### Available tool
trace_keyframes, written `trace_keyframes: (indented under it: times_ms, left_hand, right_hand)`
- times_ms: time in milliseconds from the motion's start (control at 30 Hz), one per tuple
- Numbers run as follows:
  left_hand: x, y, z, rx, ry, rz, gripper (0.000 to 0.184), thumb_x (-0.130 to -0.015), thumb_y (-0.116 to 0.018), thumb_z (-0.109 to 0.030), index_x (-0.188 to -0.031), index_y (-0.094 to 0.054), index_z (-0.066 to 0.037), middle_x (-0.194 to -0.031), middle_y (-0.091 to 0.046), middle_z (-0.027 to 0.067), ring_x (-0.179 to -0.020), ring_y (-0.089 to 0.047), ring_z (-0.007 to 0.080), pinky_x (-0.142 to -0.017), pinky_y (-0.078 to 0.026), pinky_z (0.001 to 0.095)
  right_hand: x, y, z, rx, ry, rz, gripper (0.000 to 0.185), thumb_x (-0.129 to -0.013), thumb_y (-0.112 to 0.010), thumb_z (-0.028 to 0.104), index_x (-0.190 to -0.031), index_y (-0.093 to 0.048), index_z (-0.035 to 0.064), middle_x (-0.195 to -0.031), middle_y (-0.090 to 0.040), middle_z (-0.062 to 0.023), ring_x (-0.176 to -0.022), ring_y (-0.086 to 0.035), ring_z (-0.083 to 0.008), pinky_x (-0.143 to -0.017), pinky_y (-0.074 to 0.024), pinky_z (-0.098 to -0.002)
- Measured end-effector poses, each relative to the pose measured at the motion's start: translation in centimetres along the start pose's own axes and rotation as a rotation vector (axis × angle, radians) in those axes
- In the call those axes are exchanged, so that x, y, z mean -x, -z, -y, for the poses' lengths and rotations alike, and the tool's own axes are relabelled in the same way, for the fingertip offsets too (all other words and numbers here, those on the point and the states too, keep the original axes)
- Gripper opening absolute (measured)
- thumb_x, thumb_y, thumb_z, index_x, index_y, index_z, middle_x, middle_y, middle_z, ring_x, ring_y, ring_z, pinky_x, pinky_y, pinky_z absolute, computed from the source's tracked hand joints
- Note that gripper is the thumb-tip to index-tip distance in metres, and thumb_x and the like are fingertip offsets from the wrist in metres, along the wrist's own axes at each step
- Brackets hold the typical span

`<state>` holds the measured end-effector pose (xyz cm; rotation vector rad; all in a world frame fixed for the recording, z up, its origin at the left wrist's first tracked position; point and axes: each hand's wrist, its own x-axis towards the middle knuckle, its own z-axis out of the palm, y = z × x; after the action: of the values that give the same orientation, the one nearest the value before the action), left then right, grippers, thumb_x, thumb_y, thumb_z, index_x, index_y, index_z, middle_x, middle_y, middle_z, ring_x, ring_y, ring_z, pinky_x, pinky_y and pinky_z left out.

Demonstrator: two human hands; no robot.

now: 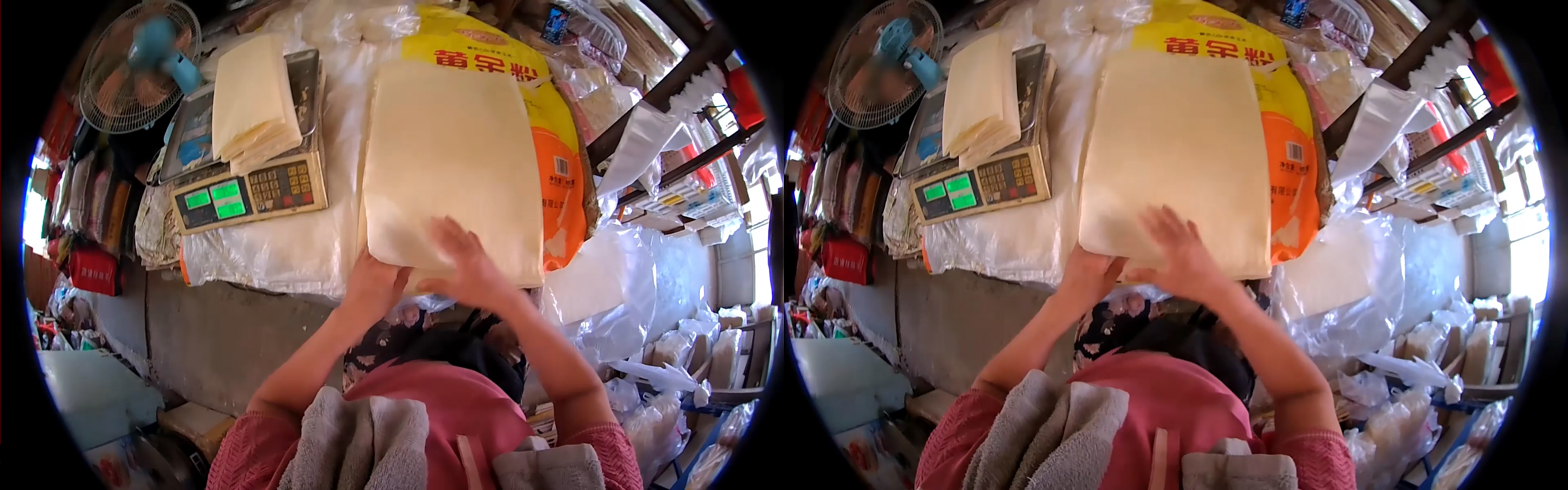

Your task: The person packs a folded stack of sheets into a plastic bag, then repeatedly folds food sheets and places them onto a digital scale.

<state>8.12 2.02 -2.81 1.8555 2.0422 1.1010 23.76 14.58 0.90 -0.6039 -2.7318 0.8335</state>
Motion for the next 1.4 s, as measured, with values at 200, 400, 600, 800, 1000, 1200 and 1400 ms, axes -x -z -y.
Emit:
trace_keyframes:
  times_ms: [200,400,600,800,1000,1200,1400]
  left_hand:
    - [-1.2,0.1,-0.6,-0.303,-0.009,0.124,0.046,-0.072,-0.070,-0.018,-0.114,-0.058,-0.003,-0.124,-0.050,0.0178,-0.117,-0.044,0.0376,-0.099,-0.038,0.0472]
    - [-8.7,1.7,-0.6,-0.284,0.342,0.546,0.040,-0.076,-0.063,-0.011,-0.114,-0.054,0.000,-0.108,-0.058,0.0192,-0.108,-0.052,0.0373,-0.094,-0.044,0.0400]
    - [-16.2,-3.9,4.4,-0.142,0.141,-0.273,0.048,-0.091,-0.053,-0.023,-0.132,-0.041,-0.001,-0.136,-0.041,0.0215,-0.127,-0.038,0.0386,-0.105,-0.034,0.0466]
    - [-16.6,-6.5,4.7,-0.404,0.266,-0.129,0.071,-0.095,-0.046,-0.040,-0.149,-0.017,-0.006,-0.155,-0.012,0.0187,-0.143,-0.008,0.0401,-0.111,-0.012,0.0590]
    - [-17.1,-6.4,4.8,-0.517,0.412,0.131,0.071,-0.093,-0.038,-0.054,-0.150,-0.020,-0.016,-0.157,-0.011,0.0151,-0.143,-0.005,0.0417,-0.112,-0.003,0.0597]
    - [-16.7,-6.9,5.6,-0.443,0.360,0.060,0.069,-0.092,-0.039,-0.054,-0.148,-0.027,-0.016,-0.156,-0.013,0.0168,-0.142,-0.003,0.0458,-0.110,0.002,0.0627]
    - [-16.7,-6.7,6.5,-0.293,0.368,-0.052,0.072,-0.091,-0.040,-0.056,-0.146,-0.031,-0.009,-0.151,-0.027,0.0157,-0.143,-0.017,0.0297,-0.116,-0.010,0.0484]
  right_hand:
    - [-3.4,3.3,-7.8,-0.079,-0.278,-0.194,0.028,-0.088,-0.062,0.026,-0.105,-0.066,0.0041,-0.093,-0.068,-0.0132,-0.082,-0.065,-0.0246,-0.071,-0.0504,-0.0361]
    - [-6.4,11.9,-4.0,-0.183,-0.357,-0.363,0.039,-0.089,-0.062,0.034,-0.104,-0.062,-0.0020,-0.089,-0.065,-0.0227,-0.085,-0.063,-0.0318,-0.075,-0.0479,-0.0396]
    - [-7.3,13.2,-3.1,-0.103,-0.216,-0.310,0.030,-0.090,-0.060,0.025,-0.100,-0.061,-0.0030,-0.095,-0.061,-0.0253,-0.092,-0.056,-0.0433,-0.077,-0.0466,-0.0437]
    - [-9.5,15.4,-4.6,0.173,-0.081,-0.264,0.028,-0.092,-0.059,0.028,-0.101,-0.064,0.0020,-0.080,-0.063,-0.0212,-0.076,-0.061,-0.0373,-0.071,-0.0487,-0.0397]
    - [-12.4,26.7,-0.2,0.331,-0.166,-0.452,0.025,-0.085,-0.062,0.026,-0.108,-0.070,0.0171,-0.104,-0.066,-0.0144,-0.086,-0.065,-0.0258,-0.078,-0.0520,-0.0354]
    - [-9.9,32.2,3.2,0.391,0.076,-0.775,0.021,-0.086,-0.063,0.017,-0.103,-0.068,0.0053,-0.083,-0.067,-0.0139,-0.074,-0.065,-0.0249,-0.071,-0.0510,-0.0310]
    - [-3.0,25.1,4.6,0.567,0.415,-0.580,0.038,-0.072,-0.056,0.000,-0.108,-0.065,0.0082,-0.110,-0.065,-0.0080,-0.097,-0.065,-0.0257,-0.079,-0.0533,-0.0360]
